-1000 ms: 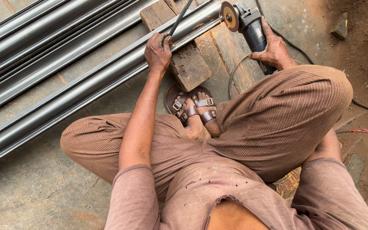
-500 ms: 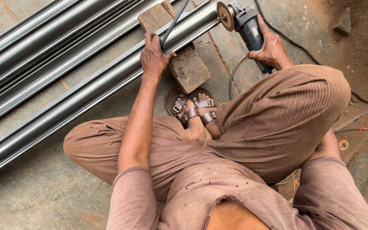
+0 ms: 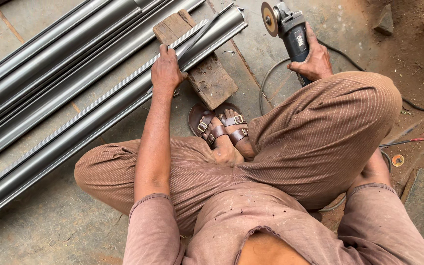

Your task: The person sits on the ground and uses an angle grinder to cut several long metal pipes. They hold the pipes steady with one hand while operating the grinder with the other, creating sparks as the tool cuts through the metal.

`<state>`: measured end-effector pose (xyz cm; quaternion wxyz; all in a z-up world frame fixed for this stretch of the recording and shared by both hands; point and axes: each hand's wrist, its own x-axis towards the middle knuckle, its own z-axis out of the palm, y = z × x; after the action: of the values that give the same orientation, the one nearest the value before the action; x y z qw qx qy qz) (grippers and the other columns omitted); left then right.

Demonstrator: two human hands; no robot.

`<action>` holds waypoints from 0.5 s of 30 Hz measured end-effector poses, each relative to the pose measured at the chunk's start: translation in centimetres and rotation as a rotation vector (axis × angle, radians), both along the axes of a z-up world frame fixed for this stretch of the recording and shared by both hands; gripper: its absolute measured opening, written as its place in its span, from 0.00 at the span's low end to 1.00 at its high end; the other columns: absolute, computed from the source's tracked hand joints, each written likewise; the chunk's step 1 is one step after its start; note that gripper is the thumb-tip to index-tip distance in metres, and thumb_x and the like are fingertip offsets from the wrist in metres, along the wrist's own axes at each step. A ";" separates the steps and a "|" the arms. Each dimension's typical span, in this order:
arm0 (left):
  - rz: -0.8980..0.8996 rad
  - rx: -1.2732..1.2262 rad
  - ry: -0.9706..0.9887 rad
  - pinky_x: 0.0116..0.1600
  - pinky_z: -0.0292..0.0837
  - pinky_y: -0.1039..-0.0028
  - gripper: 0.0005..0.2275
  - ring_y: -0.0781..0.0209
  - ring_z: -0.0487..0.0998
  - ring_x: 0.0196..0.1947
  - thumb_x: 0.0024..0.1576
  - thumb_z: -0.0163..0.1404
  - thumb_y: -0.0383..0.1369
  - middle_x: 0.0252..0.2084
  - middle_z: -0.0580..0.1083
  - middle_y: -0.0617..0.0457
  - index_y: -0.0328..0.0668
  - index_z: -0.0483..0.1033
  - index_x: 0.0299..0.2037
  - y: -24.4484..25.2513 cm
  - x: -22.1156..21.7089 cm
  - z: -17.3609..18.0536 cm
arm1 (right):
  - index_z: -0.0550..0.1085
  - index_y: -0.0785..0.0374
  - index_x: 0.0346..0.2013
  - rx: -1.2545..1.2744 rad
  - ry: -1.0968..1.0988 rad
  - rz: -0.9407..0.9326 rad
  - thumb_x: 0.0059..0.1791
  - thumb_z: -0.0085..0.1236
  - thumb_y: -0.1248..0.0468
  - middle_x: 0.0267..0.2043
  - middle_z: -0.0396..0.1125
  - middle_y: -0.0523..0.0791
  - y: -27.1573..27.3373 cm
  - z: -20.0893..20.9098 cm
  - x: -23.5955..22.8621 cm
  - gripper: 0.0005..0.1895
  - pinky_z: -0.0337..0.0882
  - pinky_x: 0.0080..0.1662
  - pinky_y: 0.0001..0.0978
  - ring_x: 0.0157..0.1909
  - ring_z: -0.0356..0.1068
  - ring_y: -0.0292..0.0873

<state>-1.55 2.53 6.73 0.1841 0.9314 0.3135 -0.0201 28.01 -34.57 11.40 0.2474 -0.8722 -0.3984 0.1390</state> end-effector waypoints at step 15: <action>-0.115 -0.082 0.039 0.46 0.78 0.54 0.32 0.39 0.80 0.41 0.38 0.73 0.37 0.58 0.63 0.36 0.33 0.68 0.48 -3.3 -2.3 2.6 | 0.40 0.61 0.81 -0.015 0.002 -0.109 0.37 0.75 0.59 0.54 0.72 0.61 -1.7 1.7 0.0 0.67 0.77 0.53 0.49 0.48 0.77 0.56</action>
<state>-3.81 -0.79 9.32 0.2144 0.9389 0.2621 -0.0617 28.01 -36.31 13.13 0.2483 -0.8944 -0.3490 0.1290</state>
